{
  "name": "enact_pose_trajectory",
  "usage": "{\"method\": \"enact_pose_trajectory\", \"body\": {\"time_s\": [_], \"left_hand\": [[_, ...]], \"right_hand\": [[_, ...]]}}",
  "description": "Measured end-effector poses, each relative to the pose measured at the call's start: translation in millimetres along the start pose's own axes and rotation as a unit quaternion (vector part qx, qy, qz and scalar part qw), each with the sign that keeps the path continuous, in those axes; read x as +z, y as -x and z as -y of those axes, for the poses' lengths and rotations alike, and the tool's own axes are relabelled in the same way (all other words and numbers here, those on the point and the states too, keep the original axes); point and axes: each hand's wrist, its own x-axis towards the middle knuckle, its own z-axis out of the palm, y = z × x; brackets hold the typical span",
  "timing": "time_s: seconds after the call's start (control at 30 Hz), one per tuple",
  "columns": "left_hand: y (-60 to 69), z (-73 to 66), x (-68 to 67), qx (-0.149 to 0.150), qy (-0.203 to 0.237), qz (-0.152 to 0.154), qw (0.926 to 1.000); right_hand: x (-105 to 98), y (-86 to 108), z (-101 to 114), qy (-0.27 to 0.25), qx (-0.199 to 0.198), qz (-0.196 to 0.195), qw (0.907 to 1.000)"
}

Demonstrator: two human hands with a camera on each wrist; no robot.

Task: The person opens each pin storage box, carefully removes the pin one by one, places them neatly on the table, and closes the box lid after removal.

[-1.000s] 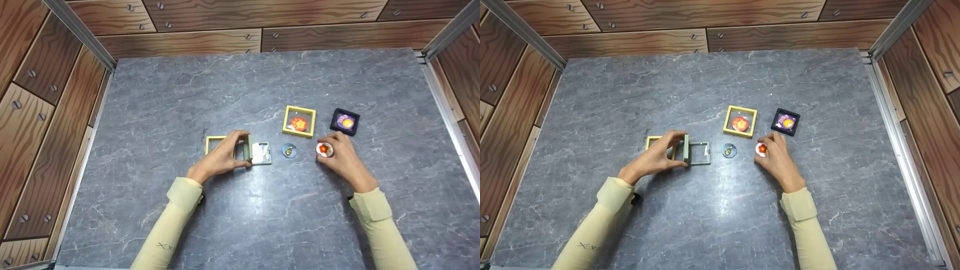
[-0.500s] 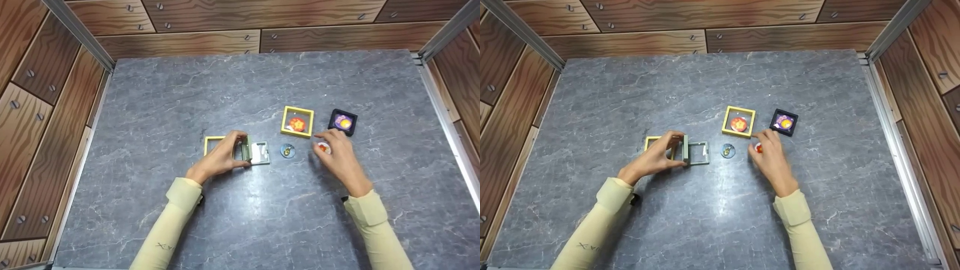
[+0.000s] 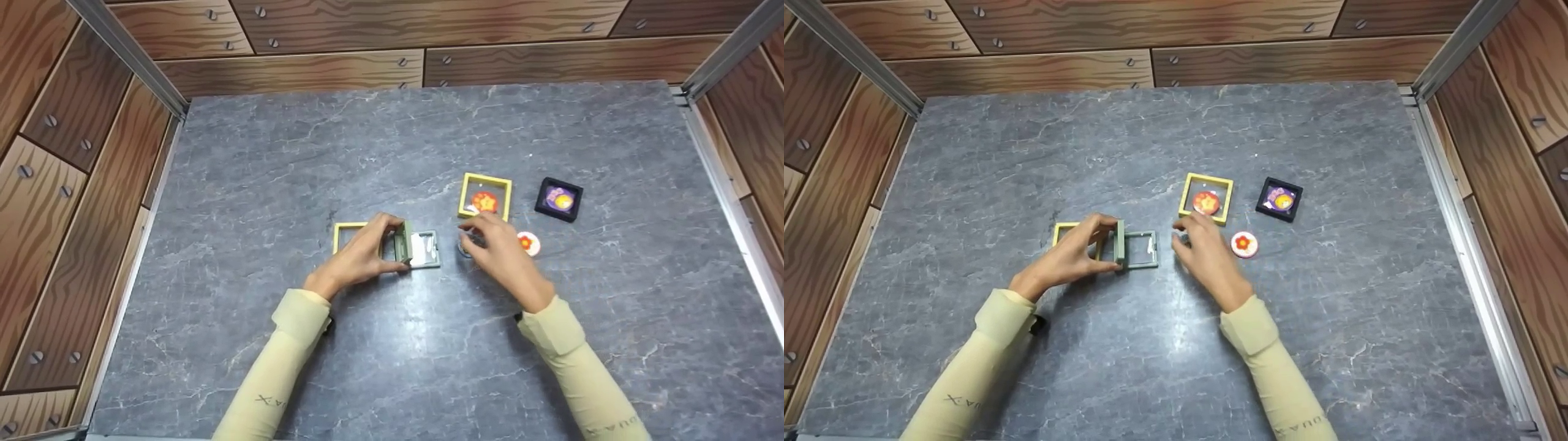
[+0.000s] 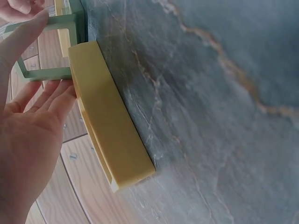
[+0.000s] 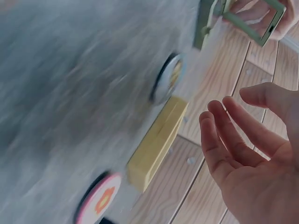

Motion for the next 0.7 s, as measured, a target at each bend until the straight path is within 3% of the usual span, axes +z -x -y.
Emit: {"method": "enact_pose_trajectory", "body": {"time_s": [0.3, 0.7], "left_hand": [[-0.6, 2.0, 0.3, 0.008, 0.009, -0.002, 0.9999], [0.6, 2.3, 1.1, 0.005, -0.001, -0.012, 0.9999]], "right_hand": [[11, -18.9, 25, -0.022, -0.006, 0.035, 0.9991], [34, -26.5, 52, -0.040, 0.005, 0.061, 0.9973]]}}
